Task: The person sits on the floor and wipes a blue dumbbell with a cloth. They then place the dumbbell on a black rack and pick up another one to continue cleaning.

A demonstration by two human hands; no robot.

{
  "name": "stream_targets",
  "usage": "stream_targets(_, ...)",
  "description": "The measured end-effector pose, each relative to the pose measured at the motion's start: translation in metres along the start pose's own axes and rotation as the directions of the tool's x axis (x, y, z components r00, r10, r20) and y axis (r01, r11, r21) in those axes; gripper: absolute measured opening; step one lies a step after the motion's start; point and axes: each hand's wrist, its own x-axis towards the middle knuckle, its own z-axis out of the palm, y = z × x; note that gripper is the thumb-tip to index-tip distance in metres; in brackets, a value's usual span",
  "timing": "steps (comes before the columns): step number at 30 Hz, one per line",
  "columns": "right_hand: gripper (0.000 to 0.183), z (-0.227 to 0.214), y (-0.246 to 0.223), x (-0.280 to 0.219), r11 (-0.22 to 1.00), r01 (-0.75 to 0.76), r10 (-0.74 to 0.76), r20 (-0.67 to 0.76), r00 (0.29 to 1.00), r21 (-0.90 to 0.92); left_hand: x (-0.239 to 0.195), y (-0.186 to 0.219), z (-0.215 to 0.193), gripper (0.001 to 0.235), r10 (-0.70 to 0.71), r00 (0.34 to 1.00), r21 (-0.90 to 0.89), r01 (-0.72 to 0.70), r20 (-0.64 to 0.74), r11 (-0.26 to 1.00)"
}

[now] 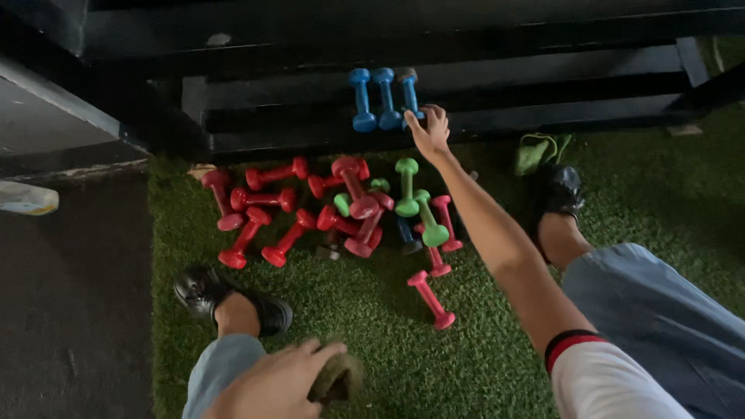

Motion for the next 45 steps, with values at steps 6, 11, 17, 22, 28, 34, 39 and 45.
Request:
stream_targets(6, 0.086, 0.001, 0.034, -0.081, 0.852, 0.036, -0.022, -0.033, 0.999, 0.523, -0.027, 0.026, -0.001, 0.068, -0.100, 0.993, -0.085, 0.094, -0.063, 0.992)
stream_targets(11, 0.032, 0.000, 0.113, -0.197, 0.909, 0.127, -0.028, -0.245, 0.969, 0.398, -0.019, 0.023, -0.001, 0.067, -0.089, 0.996, -0.054, 0.088, -0.014, 0.995)
stream_targets(17, 0.015, 0.015, 0.168, -0.287, 0.945, 0.327, -0.292, -0.411, 0.864, 0.018, -0.013, 0.029, 0.012, 0.060, -0.040, 0.998, -0.049, 0.038, -0.048, 0.998)
stream_targets(22, 0.021, 0.012, 0.167, -0.292, 0.957, 0.288, -0.252, -0.391, 0.885, 0.036, -0.003, 0.015, 0.030, 0.036, -0.119, 0.985, -0.102, 0.106, -0.128, 0.989)
stream_targets(28, 0.005, -0.005, 0.162, -0.283, 0.970, 0.153, -0.088, -0.315, 0.945, 0.187, 0.001, -0.017, 0.056, 0.086, -0.222, 0.898, -0.188, 0.160, -0.379, 0.969)
stream_targets(34, 0.018, -0.025, 0.113, -0.240, 0.857, 0.381, -0.143, -0.550, 0.823, 0.348, -0.014, -0.040, 0.079, 0.081, -0.258, 0.843, -0.123, 0.227, -0.471, 0.966)
stream_targets(39, 0.018, -0.037, 0.106, -0.239, 0.936, 0.330, -0.299, -0.223, 0.928, 0.120, -0.080, 0.015, 0.075, 0.064, -0.355, 0.749, -0.251, 0.255, -0.559, 0.934)
stream_targets(45, 0.089, -0.021, 0.125, -0.317, 0.910, 0.347, -0.380, -0.122, 0.917, -0.229, -0.095, 0.091, 0.080, 0.043, -0.096, 0.770, 0.235, 0.307, -0.630, 0.922)
